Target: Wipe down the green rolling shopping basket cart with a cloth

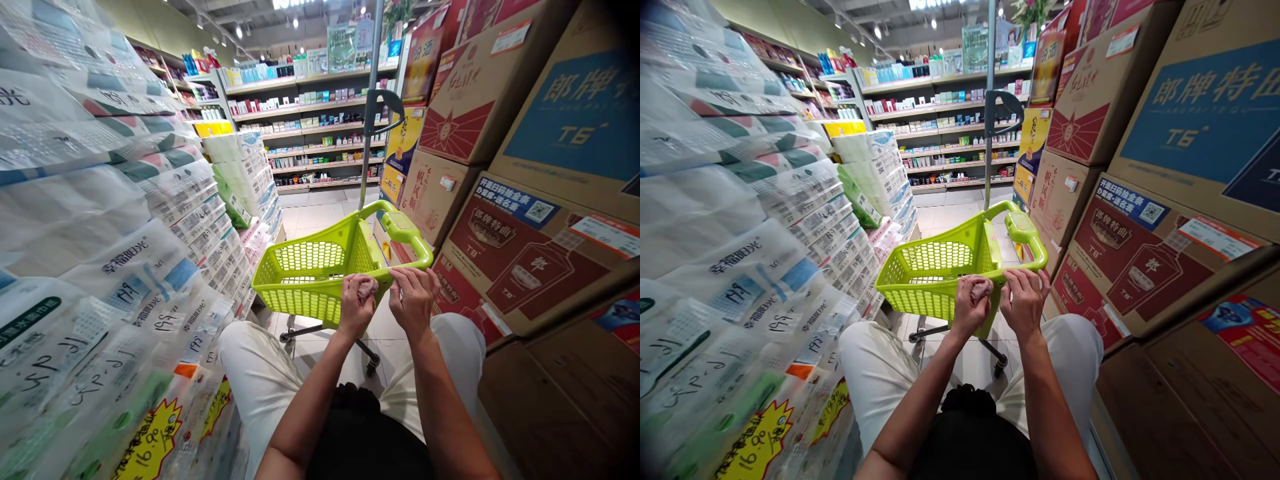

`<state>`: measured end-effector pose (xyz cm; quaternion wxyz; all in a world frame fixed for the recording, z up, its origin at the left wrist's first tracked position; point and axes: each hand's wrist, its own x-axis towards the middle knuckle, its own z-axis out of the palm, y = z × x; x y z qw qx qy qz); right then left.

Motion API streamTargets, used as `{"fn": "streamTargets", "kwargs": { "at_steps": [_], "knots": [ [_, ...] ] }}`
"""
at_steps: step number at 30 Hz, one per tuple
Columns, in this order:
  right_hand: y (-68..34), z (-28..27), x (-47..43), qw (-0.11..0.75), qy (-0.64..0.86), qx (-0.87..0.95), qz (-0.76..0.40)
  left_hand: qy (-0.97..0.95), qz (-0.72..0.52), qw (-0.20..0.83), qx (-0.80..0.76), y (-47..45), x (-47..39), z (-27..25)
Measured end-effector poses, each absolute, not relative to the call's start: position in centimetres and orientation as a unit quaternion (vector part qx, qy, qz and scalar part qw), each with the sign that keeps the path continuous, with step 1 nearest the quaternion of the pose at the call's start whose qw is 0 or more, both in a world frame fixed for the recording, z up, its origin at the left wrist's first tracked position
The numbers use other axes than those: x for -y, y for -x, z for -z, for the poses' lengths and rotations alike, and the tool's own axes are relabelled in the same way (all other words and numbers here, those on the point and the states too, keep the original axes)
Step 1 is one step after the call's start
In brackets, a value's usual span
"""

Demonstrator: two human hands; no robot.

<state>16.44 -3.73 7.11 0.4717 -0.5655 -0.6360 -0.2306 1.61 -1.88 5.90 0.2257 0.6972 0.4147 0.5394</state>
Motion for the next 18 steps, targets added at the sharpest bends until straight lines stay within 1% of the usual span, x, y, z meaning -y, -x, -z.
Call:
{"fn": "streamTargets", "kwargs": {
  "at_steps": [3,6,8,10,14,18],
  "knots": [
    [-16.9,-6.7,3.4,0.47,0.575,0.628,0.232,-0.723,-0.539,0.208,-0.379,-2.2,1.9,-3.7],
    [-17.5,-6.5,2.5,0.444,0.583,0.637,0.24,-0.717,-0.536,0.176,-0.41,-2.3,2.0,-0.9],
    [-17.9,-6.6,1.6,0.421,0.579,0.657,0.238,-0.71,-0.541,0.151,-0.426,-2.2,1.7,-0.1],
    [-18.4,-7.0,0.7,0.409,0.572,0.674,0.226,-0.713,-0.555,0.13,-0.41,-2.4,1.2,-0.3],
    [-18.9,-7.9,-0.6,0.413,0.56,0.691,0.198,-0.728,-0.57,0.093,-0.371,-3.3,0.2,0.2],
    [-18.6,-7.8,-0.5,0.442,0.556,0.677,0.191,-0.74,-0.55,0.047,-0.384,-3.2,0.8,4.8]
  ]
}}
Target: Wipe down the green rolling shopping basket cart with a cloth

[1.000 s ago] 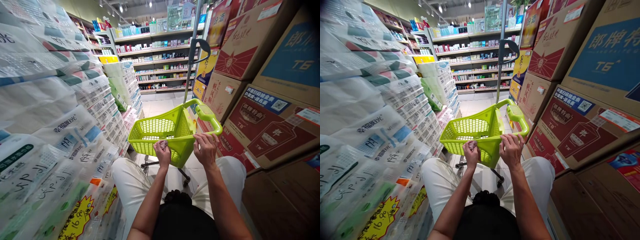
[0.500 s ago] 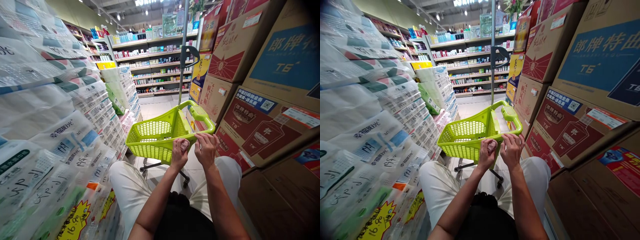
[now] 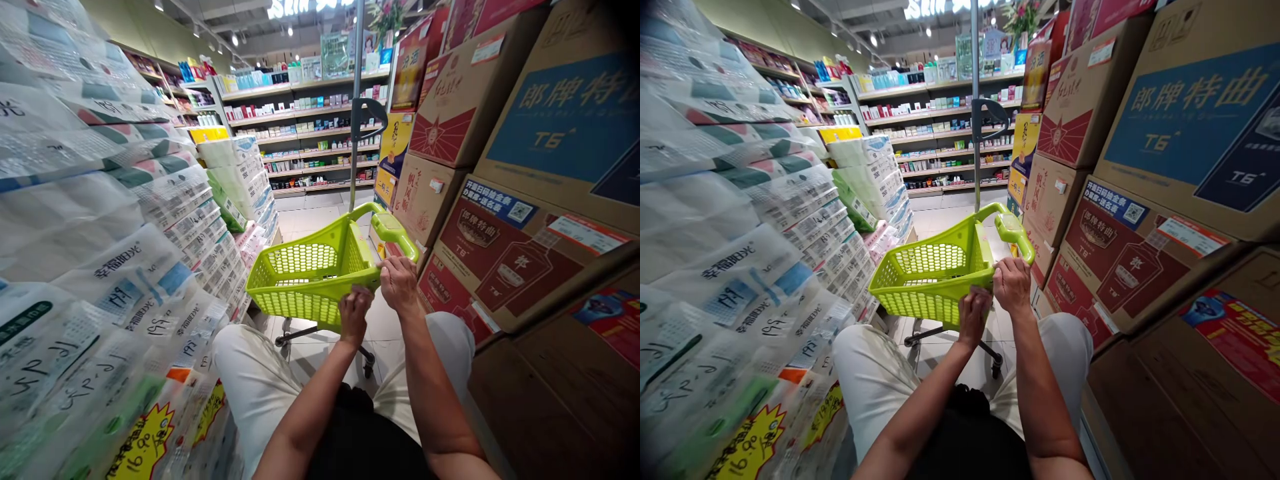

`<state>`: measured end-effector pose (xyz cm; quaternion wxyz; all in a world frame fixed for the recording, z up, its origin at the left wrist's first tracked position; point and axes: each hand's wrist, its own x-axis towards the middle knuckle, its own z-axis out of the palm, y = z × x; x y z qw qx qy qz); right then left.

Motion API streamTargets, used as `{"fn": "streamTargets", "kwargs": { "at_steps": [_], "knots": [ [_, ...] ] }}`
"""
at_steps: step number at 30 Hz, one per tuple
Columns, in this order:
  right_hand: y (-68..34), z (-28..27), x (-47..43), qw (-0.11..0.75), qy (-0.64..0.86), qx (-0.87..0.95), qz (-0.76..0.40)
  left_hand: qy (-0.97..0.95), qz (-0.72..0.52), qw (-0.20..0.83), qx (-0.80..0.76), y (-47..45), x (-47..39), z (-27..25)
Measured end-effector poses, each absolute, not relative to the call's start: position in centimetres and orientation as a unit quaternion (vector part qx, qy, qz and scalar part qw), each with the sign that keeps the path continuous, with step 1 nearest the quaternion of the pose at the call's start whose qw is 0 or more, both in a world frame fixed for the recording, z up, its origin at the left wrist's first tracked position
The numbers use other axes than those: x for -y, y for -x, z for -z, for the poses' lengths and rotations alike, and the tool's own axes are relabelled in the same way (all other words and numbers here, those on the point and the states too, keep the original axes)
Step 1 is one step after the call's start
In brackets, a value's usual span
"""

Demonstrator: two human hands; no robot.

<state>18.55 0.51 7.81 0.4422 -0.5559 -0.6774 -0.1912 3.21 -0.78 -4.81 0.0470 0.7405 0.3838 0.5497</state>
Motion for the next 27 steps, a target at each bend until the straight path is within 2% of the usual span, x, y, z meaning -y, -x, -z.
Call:
{"fn": "streamTargets", "kwargs": {
  "at_steps": [3,9,15,17,22,27],
  "knots": [
    [-18.0,-7.2,-0.2,0.465,0.546,0.67,0.191,-0.728,-0.552,0.061,-0.402,-2.4,1.5,6.9],
    [-16.9,-6.6,0.2,0.489,0.547,0.654,0.183,-0.7,-0.587,0.064,-0.402,-2.0,0.7,3.6],
    [-16.9,-6.6,0.3,0.489,0.542,0.657,0.186,-0.696,-0.549,0.091,-0.453,-0.7,2.1,7.6],
    [-16.7,-6.6,0.3,0.492,0.54,0.656,0.188,-0.678,-0.566,0.099,-0.459,-0.5,2.1,7.5],
    [-15.8,-6.6,0.9,0.502,0.544,0.638,0.211,-0.667,-0.607,0.046,-0.429,-1.1,0.6,4.1],
    [-15.8,-6.4,1.2,0.492,0.537,0.651,0.212,-0.667,-0.581,0.017,-0.466,0.1,1.7,7.9]
  ]
}}
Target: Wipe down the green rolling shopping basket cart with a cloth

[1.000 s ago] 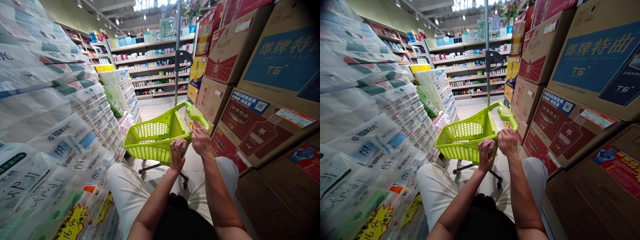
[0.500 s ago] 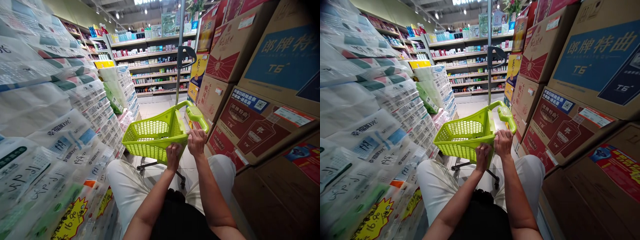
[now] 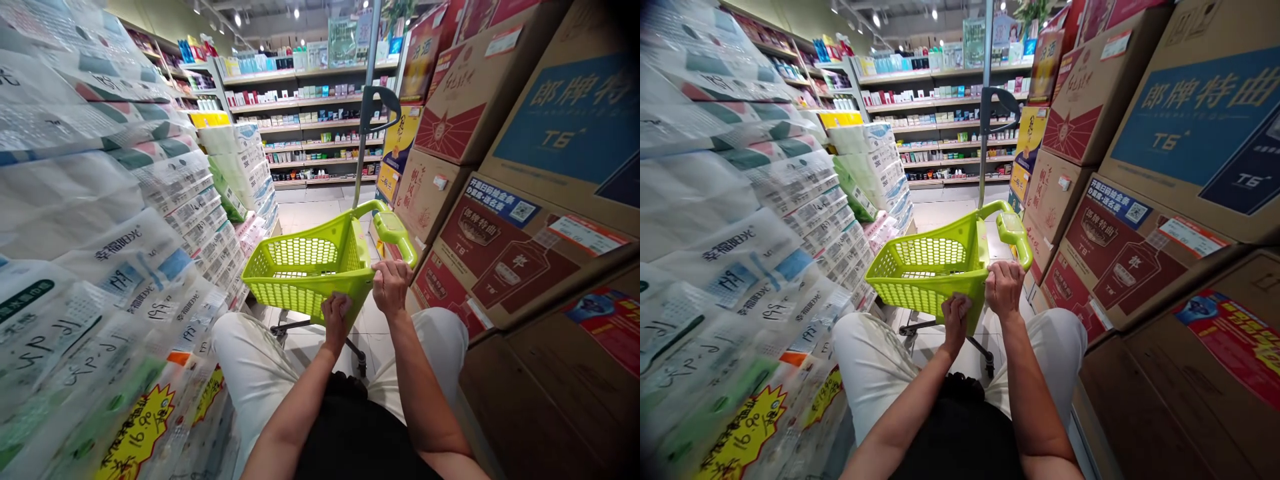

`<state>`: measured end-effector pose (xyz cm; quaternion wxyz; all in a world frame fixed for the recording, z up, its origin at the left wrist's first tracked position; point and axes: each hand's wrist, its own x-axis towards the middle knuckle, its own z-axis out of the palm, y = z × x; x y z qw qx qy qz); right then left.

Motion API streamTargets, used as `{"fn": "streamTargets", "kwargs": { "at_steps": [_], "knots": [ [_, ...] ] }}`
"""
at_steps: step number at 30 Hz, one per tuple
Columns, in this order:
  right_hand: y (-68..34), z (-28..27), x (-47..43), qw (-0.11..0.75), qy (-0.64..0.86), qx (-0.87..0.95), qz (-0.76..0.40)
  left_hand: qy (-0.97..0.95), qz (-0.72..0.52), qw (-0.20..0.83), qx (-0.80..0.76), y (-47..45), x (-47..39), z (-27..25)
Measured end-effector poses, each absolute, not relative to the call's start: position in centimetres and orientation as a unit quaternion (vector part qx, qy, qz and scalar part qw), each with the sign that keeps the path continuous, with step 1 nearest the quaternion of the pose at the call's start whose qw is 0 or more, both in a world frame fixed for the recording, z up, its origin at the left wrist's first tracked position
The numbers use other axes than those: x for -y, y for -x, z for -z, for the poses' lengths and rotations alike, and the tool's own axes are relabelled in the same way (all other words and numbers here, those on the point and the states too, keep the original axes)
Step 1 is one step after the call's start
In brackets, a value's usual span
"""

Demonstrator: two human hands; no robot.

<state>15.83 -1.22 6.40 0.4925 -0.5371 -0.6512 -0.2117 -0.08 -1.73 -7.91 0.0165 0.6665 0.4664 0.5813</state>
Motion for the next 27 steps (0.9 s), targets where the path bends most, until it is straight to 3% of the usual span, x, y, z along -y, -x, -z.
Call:
{"fn": "streamTargets", "kwargs": {
  "at_steps": [3,9,16,23,27],
  "knots": [
    [-15.8,-6.2,1.0,0.492,0.538,0.647,0.223,-0.648,-0.59,0.007,-0.481,1.0,2.0,8.4],
    [-15.1,-6.6,1.5,0.498,0.554,0.636,0.201,-0.612,-0.642,0.002,-0.462,0.9,0.3,4.4],
    [-15.2,-6.5,1.6,0.498,0.55,0.646,0.18,-0.641,-0.599,0.095,-0.47,2.6,2.4,9.4],
    [-15.0,-6.4,1.8,0.492,0.551,0.643,0.199,-0.603,-0.642,0.029,-0.473,2.3,1.1,3.9],
    [-14.9,-6.4,2.0,0.494,0.548,0.643,0.207,-0.605,-0.635,0.045,-0.478,1.6,1.2,4.7]
  ]
}}
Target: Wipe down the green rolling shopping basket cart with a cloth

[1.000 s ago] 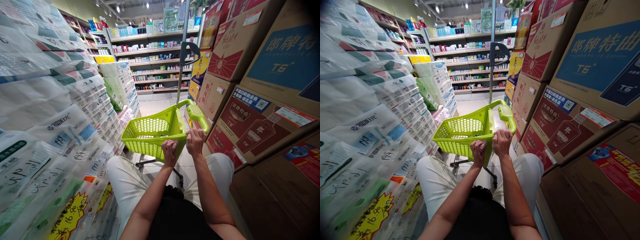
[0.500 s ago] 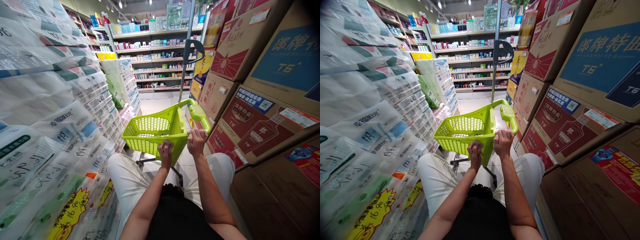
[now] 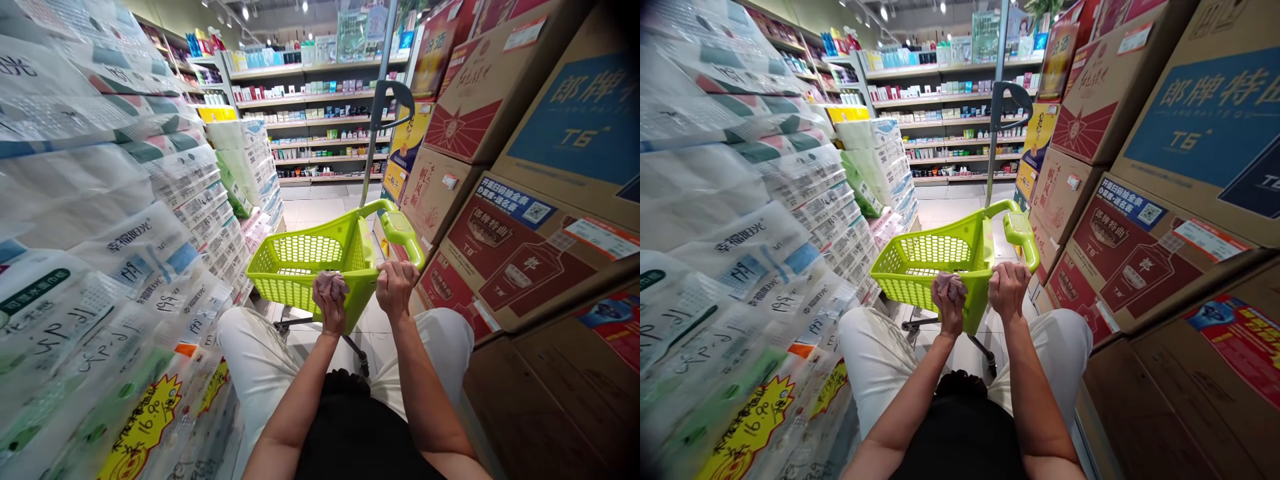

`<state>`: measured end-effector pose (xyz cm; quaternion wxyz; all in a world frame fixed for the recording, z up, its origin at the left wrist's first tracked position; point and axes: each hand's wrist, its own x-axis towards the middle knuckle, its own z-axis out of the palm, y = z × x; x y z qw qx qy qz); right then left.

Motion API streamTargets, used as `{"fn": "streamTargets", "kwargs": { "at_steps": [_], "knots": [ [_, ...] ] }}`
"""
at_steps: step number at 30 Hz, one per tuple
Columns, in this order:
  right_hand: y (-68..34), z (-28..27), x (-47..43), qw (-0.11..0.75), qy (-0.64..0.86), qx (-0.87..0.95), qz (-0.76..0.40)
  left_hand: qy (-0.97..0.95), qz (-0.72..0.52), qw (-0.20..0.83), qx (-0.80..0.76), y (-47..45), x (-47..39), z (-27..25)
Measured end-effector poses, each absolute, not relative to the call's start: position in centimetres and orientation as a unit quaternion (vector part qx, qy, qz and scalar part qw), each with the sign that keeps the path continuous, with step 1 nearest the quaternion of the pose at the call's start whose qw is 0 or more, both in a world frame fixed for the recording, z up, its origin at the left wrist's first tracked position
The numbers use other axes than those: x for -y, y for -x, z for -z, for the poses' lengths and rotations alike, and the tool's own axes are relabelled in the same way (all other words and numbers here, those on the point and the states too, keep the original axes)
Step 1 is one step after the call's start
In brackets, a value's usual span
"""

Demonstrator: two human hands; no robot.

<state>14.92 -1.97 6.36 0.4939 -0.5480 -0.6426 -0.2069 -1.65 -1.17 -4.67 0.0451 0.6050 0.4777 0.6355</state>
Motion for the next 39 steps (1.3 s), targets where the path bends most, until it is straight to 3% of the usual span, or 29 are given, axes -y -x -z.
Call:
{"fn": "streamTargets", "kwargs": {
  "at_steps": [7,17,28,36,39],
  "knots": [
    [-14.9,-6.4,2.0,0.498,0.551,0.643,0.19,-0.618,-0.632,0.023,-0.468,3.1,0.1,5.8],
    [-15.0,-6.4,2.2,0.492,0.55,0.649,0.186,-0.566,-0.611,0.125,-0.539,5.8,2.3,10.3],
    [-14.5,-6.6,3.1,0.477,0.543,0.665,0.19,-0.647,-0.571,0.269,-0.428,8.9,3.9,2.8],
    [-10.3,-6.7,5.4,0.422,0.453,0.783,-0.062,-0.621,-0.618,0.306,-0.371,7.9,5.0,-1.0],
    [-10.4,-6.3,5.0,0.425,0.464,0.774,-0.065,-0.547,-0.619,0.424,-0.371,7.5,5.3,-0.7]
  ]
}}
